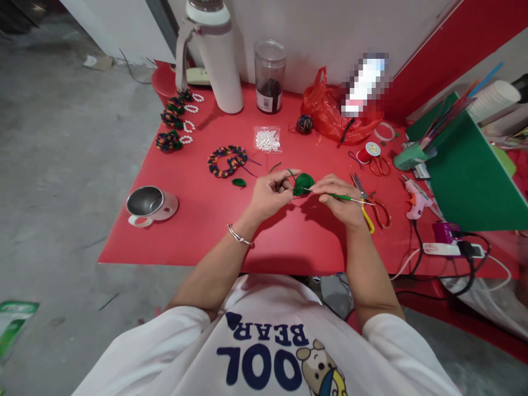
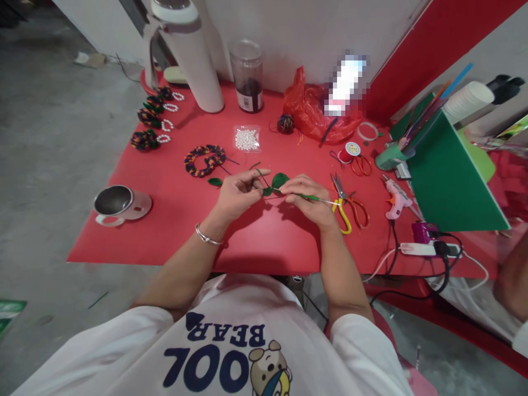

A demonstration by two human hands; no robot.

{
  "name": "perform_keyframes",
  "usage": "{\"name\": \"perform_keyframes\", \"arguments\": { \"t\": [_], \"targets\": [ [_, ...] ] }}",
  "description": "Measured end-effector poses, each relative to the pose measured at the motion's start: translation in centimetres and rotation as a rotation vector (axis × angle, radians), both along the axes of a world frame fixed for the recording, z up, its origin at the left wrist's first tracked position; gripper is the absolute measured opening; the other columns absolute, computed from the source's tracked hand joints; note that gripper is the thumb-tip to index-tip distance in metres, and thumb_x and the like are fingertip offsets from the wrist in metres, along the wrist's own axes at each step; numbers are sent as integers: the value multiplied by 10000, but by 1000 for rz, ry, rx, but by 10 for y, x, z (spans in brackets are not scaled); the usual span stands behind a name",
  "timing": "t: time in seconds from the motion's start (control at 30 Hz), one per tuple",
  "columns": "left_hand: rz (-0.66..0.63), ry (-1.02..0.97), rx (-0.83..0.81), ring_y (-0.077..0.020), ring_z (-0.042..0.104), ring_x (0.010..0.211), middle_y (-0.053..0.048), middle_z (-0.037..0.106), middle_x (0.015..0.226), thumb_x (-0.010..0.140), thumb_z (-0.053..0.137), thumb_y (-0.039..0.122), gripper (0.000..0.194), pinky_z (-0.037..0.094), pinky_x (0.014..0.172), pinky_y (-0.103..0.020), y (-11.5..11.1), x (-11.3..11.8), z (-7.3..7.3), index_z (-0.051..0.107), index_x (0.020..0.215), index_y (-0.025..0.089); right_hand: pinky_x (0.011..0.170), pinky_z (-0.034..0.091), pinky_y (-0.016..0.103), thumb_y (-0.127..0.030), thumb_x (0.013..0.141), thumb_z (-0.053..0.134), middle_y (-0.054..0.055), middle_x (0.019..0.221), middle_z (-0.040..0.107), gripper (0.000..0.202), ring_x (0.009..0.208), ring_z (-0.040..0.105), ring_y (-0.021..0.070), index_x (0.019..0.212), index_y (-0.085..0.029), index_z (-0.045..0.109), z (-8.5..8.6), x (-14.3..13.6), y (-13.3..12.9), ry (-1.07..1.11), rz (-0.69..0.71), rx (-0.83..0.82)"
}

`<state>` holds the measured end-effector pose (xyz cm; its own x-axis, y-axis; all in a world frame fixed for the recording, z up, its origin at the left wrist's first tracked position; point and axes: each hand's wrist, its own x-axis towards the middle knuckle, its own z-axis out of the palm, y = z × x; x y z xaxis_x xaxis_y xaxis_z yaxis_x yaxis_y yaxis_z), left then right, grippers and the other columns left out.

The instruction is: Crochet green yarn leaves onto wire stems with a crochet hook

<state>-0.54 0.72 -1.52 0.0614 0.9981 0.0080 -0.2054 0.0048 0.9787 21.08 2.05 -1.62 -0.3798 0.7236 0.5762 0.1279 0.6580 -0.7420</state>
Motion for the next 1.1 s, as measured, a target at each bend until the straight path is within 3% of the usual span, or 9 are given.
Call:
{"name": "perform_keyframes", "arguments": {
  "t": [0.23,0.37,0.47,0.6,0.7,0.77,0.83,0.93,1.1],
  "targets": [
    [-25,-20,5,-69,448,542,37,577,605,592,678,85,434,348,527,-224,0,-2,-1,832,994,137,849,611,432,-518,927,740,40,919,820,239,883,749,214,917,-294,824,-2,2,-2,35,-29,-76],
    [-30,-22,47,-82,492,573,25,606,619,623,701,77,436,378,556,-228,0,1,-4,826,1037,133,840,615,406,-497,960,705,32,878,801,235,864,747,200,919,-291,810,-19,-5,-1,179,-26,-167],
    [29,-21,75,-73,485,576,41,614,645,642,714,70,511,372,552,-216,-2,8,-7,806,1135,166,700,616,358,-640,967,611,36,873,781,409,725,717,173,923,-277,794,-31,-18,-3,237,-49,-232],
    [139,19,46,-52,420,528,81,590,630,690,723,77,620,332,527,-200,-9,22,-12,738,1297,200,874,617,415,-515,963,691,39,1010,793,231,954,736,207,1016,-323,808,-33,-34,-13,25,-293,30],
    [152,-52,-6,-66,505,561,63,645,665,730,750,135,666,375,560,-203,-12,29,-14,668,1389,181,853,596,426,-422,952,733,36,1040,791,160,938,708,213,1087,-371,802,-33,-39,-19,-77,-441,284],
    [122,-136,-57,-71,534,570,52,656,673,714,780,168,671,387,565,-207,-13,31,-15,667,1375,165,815,588,417,-426,951,733,35,1022,782,179,909,696,211,1115,-390,796,-34,-38,-20,-61,-475,363],
    [50,-233,-132,-58,483,510,51,641,655,666,805,183,635,343,509,-212,-11,29,-14,707,1292,146,811,592,418,-469,952,719,30,1003,768,190,910,692,213,1110,-402,800,-34,-35,-18,-32,-438,345],
    [-86,-339,-254,-28,337,424,52,605,624,602,818,184,543,218,433,-234,-6,20,-13,765,1140,129,855,606,431,-504,949,708,24,1003,757,199,953,700,217,1088,-406,812,-28,-25,-13,15,-286,181],
    [-125,-290,-243,-45,340,432,36,586,582,579,766,141,498,201,451,-247,1,6,-9,790,1076,123,904,609,456,-518,929,730,26,1012,792,211,982,730,223,1051,-375,825,-9,-6,-3,2,-87,12]
  ]
}}
